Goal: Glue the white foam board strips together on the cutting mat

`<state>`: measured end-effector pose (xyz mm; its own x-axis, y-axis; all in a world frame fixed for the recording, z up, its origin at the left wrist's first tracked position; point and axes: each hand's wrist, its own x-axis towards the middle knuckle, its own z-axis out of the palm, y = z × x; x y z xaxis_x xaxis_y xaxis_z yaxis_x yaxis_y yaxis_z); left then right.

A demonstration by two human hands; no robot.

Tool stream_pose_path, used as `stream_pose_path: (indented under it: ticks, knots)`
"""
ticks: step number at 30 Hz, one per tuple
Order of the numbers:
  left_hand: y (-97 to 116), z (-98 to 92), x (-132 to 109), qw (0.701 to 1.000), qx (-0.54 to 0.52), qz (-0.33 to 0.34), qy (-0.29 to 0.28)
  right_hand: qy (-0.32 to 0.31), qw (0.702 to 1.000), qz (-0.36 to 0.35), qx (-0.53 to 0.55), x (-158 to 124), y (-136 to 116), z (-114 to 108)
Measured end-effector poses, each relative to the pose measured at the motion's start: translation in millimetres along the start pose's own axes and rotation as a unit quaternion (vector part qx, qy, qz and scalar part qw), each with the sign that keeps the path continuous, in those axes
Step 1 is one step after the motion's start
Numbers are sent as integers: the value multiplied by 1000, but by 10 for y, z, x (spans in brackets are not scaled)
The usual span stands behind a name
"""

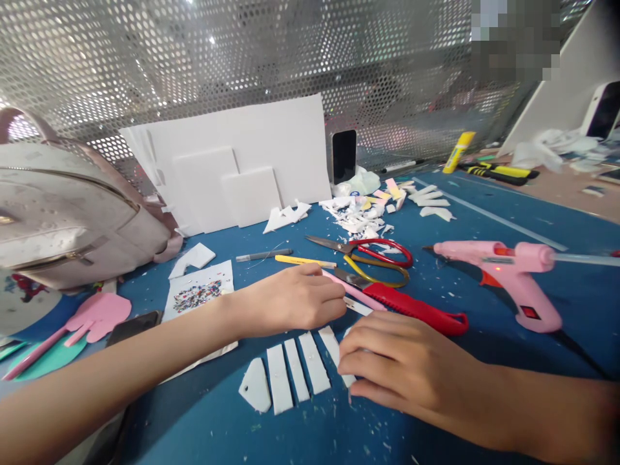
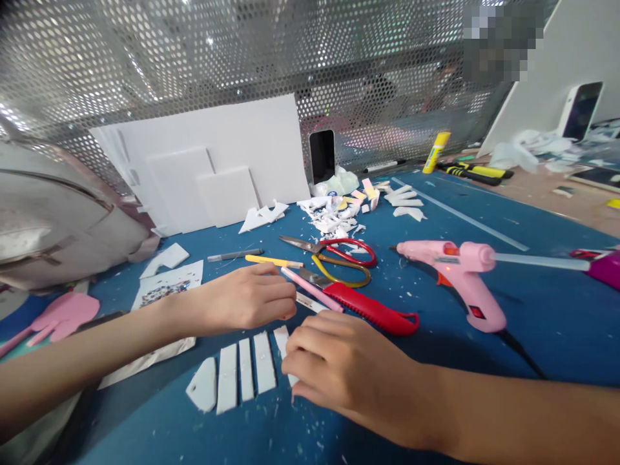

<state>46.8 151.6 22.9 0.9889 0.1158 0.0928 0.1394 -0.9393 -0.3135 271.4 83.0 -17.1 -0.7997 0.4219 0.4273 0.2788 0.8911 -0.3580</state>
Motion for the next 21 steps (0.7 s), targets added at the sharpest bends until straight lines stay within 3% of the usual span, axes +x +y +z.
stream_pose_path:
  ticks: [13,21]
  knots:
    - [5,-6,84,1000,-5,18,19,-17,1000,-16,-19,-15,49,73]
    - [28,10,102,999,-25,20,20,26,999,-32,-30,40,13,39]
